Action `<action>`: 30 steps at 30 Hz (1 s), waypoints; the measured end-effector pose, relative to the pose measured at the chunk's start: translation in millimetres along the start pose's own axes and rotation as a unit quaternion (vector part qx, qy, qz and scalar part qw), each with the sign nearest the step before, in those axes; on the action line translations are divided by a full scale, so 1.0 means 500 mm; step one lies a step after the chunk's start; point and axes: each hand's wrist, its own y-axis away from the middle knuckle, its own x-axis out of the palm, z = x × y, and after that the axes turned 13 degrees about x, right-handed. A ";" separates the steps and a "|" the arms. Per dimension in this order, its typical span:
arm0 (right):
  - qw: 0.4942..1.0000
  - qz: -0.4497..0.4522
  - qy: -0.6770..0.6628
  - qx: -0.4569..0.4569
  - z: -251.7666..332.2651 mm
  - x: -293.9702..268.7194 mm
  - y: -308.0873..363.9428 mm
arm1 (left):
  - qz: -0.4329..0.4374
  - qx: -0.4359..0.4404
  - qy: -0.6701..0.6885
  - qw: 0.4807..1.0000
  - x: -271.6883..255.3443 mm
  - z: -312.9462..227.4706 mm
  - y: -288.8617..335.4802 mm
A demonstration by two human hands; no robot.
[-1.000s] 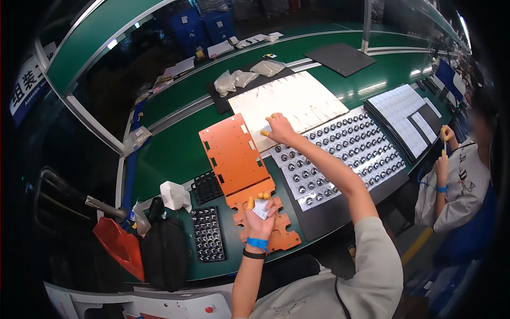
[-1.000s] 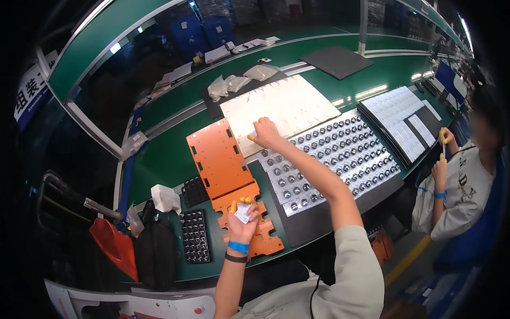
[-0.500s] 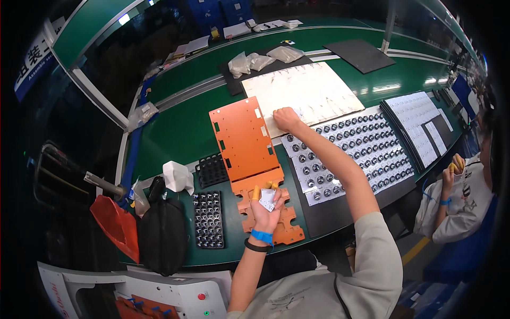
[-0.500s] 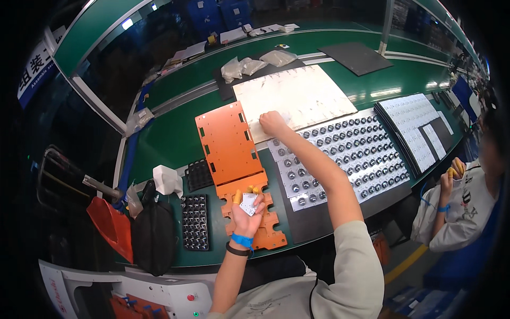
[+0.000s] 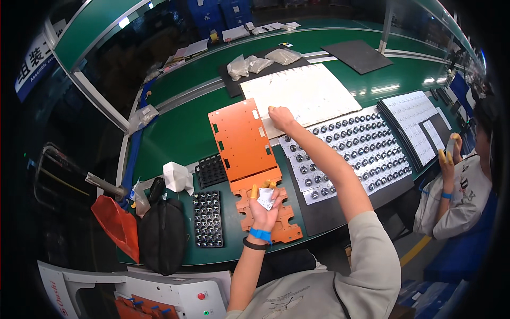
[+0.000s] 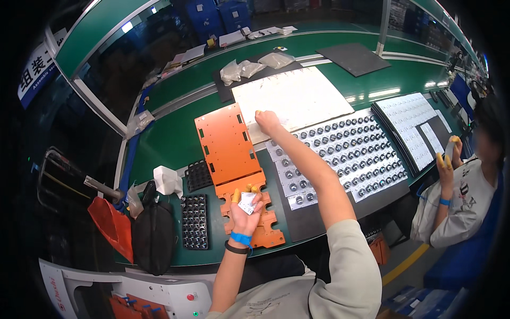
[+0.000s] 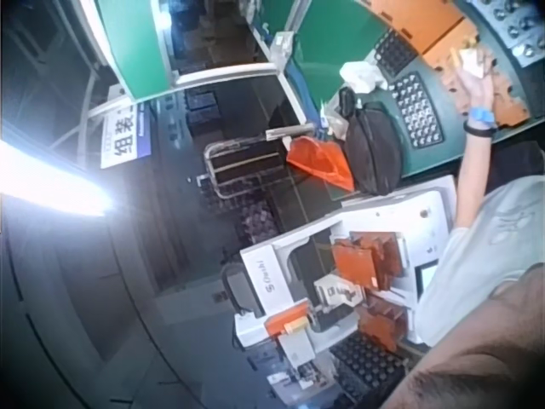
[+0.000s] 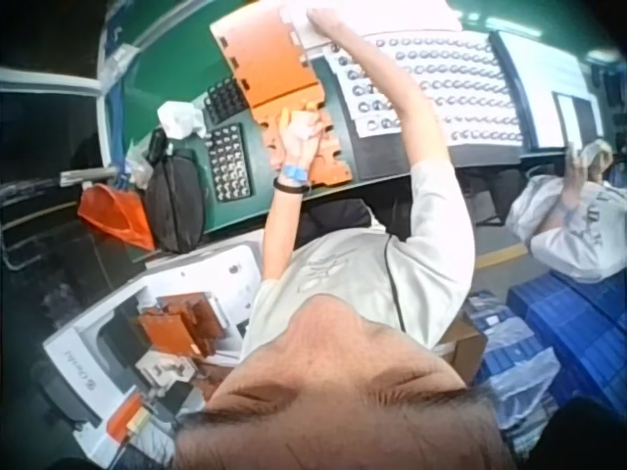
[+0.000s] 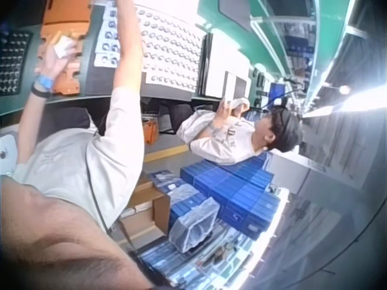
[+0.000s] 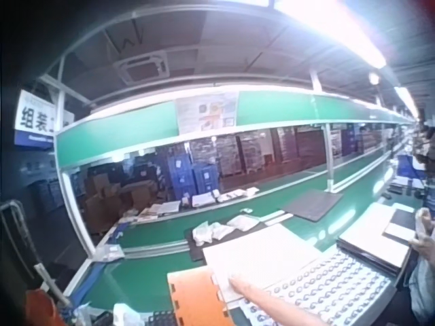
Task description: The person picks square components from an orange tray and inserts cylindrical parts into them. The person then places the assembled units into a white processing machine.
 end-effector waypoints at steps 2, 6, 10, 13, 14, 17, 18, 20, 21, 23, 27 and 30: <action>1.000 0.009 -0.014 0.015 0.003 -0.010 0.001 | -0.007 0.001 -0.001 1.000 -0.007 -0.001 -0.001; 0.998 -0.020 -0.064 0.020 -0.019 -0.025 0.004 | 0.015 -0.002 -0.002 1.000 -0.011 0.000 -0.004; 0.998 -0.017 -0.063 -0.020 -0.062 -0.036 0.004 | 0.019 0.002 -0.005 1.000 -0.014 0.002 -0.004; 0.988 -0.056 -0.141 0.018 -0.086 -0.048 0.019 | 0.018 -0.003 0.002 1.000 -0.018 0.003 -0.005; 0.981 -0.074 -0.173 0.043 -0.095 -0.059 0.024 | 0.020 -0.006 0.008 1.000 -0.014 0.006 -0.008; 0.950 -0.087 -0.289 0.085 -0.079 -0.123 0.055 | -0.005 -0.019 0.027 0.999 -0.015 -0.002 -0.007; 0.936 -0.095 -0.332 0.071 -0.059 -0.158 0.076 | -0.014 -0.019 0.038 0.999 -0.011 -0.009 -0.004; 0.904 -0.115 -0.410 0.047 -0.019 -0.218 0.143 | -0.027 -0.027 0.061 0.997 0.008 -0.014 0.005; 0.913 -0.103 -0.394 0.008 -0.017 -0.220 0.176 | -0.029 -0.035 0.064 0.997 0.017 -0.008 0.003; 0.932 -0.059 -0.347 -0.084 0.035 -0.239 0.262 | -0.044 -0.036 0.065 0.996 0.021 -0.014 0.008; 0.921 -0.021 -0.244 -0.304 0.113 -0.287 0.410 | -0.021 -0.020 -0.010 1.000 0.025 -0.014 0.014; 0.921 0.012 -0.186 -0.341 0.134 -0.294 0.466 | 0.058 -0.061 -0.004 0.996 0.028 -0.007 0.008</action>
